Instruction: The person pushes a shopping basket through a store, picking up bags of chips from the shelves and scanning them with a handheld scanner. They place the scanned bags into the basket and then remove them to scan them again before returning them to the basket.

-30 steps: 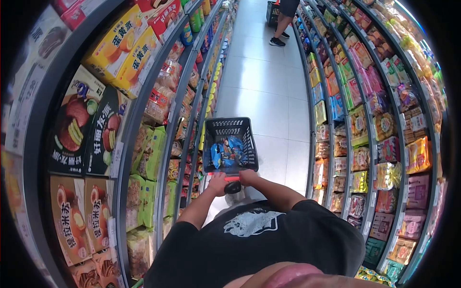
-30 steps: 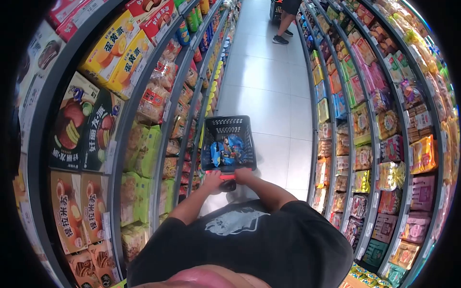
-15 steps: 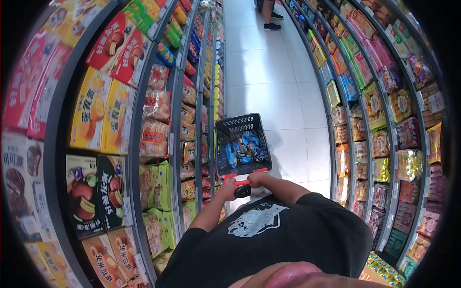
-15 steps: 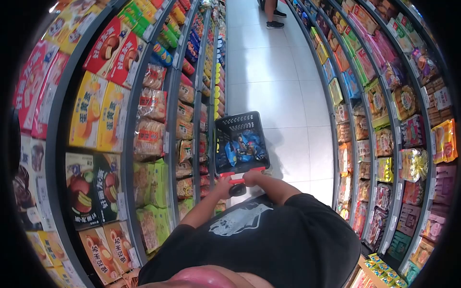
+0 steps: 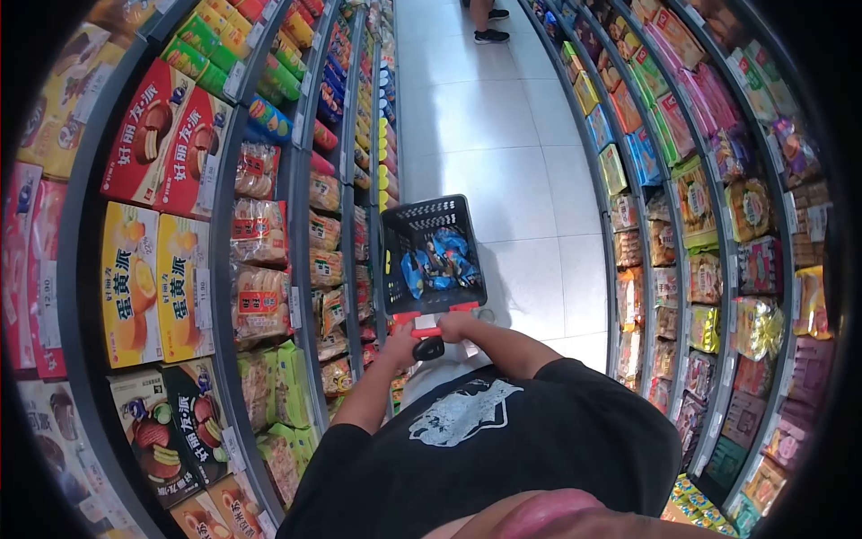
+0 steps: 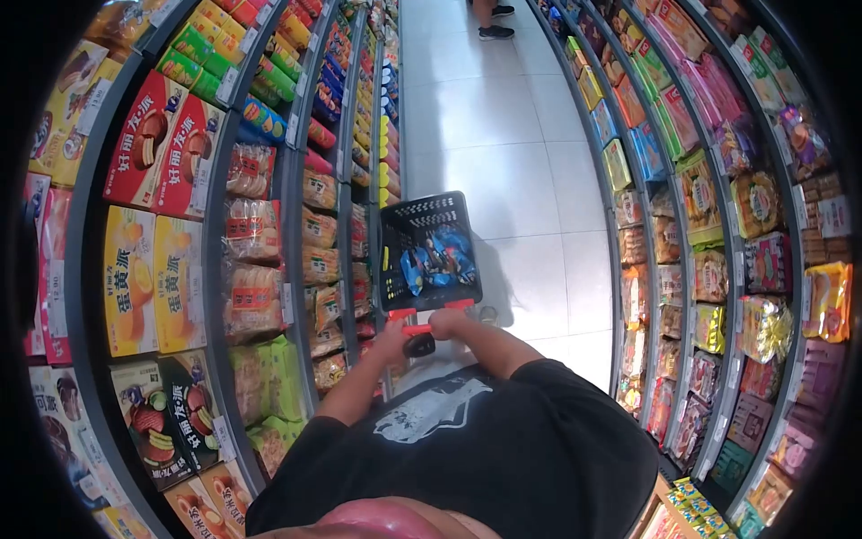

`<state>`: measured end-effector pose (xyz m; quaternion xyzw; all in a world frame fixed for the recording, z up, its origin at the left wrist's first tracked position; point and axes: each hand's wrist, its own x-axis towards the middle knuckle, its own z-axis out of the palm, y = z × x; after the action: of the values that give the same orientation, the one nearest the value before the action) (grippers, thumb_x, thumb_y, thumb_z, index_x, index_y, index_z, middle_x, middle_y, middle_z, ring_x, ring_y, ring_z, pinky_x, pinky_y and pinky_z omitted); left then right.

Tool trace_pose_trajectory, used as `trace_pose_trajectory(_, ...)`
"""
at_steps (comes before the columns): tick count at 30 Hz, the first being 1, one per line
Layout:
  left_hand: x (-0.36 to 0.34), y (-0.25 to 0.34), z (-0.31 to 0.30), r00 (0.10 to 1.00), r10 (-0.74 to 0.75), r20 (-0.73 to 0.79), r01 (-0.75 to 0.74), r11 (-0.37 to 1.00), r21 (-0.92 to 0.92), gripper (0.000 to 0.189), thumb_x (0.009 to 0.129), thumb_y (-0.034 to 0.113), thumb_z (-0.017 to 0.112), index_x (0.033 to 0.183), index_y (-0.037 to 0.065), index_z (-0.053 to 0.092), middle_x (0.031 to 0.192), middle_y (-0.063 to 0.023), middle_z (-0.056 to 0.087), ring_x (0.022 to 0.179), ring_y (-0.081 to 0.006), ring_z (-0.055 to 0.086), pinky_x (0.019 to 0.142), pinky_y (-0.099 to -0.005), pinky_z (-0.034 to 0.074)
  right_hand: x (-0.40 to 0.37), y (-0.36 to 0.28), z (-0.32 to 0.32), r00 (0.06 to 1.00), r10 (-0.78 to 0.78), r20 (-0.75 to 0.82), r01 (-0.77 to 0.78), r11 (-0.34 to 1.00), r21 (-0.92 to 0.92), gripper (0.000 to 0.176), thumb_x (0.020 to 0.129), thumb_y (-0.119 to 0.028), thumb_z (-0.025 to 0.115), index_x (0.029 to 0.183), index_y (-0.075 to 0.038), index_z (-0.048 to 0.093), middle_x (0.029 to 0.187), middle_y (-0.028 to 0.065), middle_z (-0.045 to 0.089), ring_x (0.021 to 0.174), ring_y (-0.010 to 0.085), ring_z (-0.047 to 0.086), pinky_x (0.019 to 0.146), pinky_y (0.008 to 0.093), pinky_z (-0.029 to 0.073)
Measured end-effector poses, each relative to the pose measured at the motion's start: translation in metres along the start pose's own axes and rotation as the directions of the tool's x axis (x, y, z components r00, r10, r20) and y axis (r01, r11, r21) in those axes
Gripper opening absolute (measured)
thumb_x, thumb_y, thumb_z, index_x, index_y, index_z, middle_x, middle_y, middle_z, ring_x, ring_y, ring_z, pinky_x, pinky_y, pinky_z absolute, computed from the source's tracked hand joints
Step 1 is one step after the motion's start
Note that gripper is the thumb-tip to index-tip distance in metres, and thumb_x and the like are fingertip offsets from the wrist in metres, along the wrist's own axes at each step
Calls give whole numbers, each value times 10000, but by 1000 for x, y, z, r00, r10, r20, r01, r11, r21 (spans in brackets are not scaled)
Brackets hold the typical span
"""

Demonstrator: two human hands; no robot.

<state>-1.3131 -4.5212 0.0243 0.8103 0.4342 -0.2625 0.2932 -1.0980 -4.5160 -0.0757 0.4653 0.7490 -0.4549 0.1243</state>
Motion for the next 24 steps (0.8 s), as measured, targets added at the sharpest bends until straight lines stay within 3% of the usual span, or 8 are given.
trace_pose_trajectory(1, 7, -7, 1, 996, 32, -83, -35, 999, -30, 363, 786, 279, 748, 1148, 269, 762, 1436, -136, 444, 1342, -374, 442, 1062, -519, 489, 1, 1, -11, 1000, 3, 5, -3, 1000, 0, 342, 836, -289, 634, 1057, -70, 776, 1099, 201, 744, 1043, 383, 707, 904, 486, 560)
trace_pose_trajectory(5, 28, -24, -24, 991, 69, -112, -77, 995, -68, 318, 783, 283, 751, 1098, 247, 779, 1416, -144, 470, 1309, -368, 475, 1057, -484, 500, 26, 18, -31, 998, -7, -63, 11, 998, 57, 314, 833, -274, 643, 1014, -53, 772, 1062, 216, 745, 1016, 405, 707, 875, 497, 560)
trace_pose_trajectory(12, 80, -59, -46, 983, 73, -169, -56, 993, 105, 384, 772, 300, 777, 1156, 292, 769, 1492, -130, 437, 1354, -343, 472, 1059, -522, 497, 40, 15, -96, 983, 3, -183, 9, 998, 63, 358, 831, -240, 647, 1106, -26, 729, 1088, 250, 726, 1039, 428, 689, 905, 509, 542)
trace_pose_trajectory(15, 105, -70, -65, 992, 50, -120, -32, 988, 150, 412, 770, 305, 786, 1182, 306, 762, 1553, -121, 400, 1377, -327, 466, 1056, -531, 493, 68, 28, -105, 979, 86, -185, -105, 990, -95, 369, 832, -247, 664, 1126, -31, 721, 1084, 249, 722, 1043, 438, 678, 925, 510, 529)
trace_pose_trajectory(18, 122, -72, -82, 993, 21, -118, 3, 980, 201, 431, 768, 311, 798, 1197, 305, 759, 1556, -103, 393, 1380, -314, 466, 1043, -526, 496, 98, 51, -100, 919, 171, -356, -229, 965, -128, 322, 870, -301, 664, 1073, -58, 726, 1132, 223, 708, 1088, 427, 655, 949, 509, 522)
trace_pose_trajectory(22, 139, -79, -117, 993, -23, -112, 50, 968, 244, 491, 749, 350, 827, 1229, 279, 752, 1521, -79, 412, 1376, -306, 463, 1037, -526, 493, 78, 23, -133, 836, 282, -471, -325, 946, -11, 277, 881, -220, 626, 1096, -67, 713, 1158, 189, 706, 1129, 405, 638, 975, 506, 515)
trace_pose_trajectory(24, 150, -78, -132, 996, -45, -80, 64, 963, 263, 500, 749, 357, 829, 1235, 271, 749, 1525, -84, 412, 1381, -305, 458, 1041, -521, 491, 78, 28, -146, 842, 319, -435, -301, 947, 113, 262, 871, -174, 616, 1091, -78, 719, 1154, 193, 719, 1120, 392, 664, 954, 501, 537)
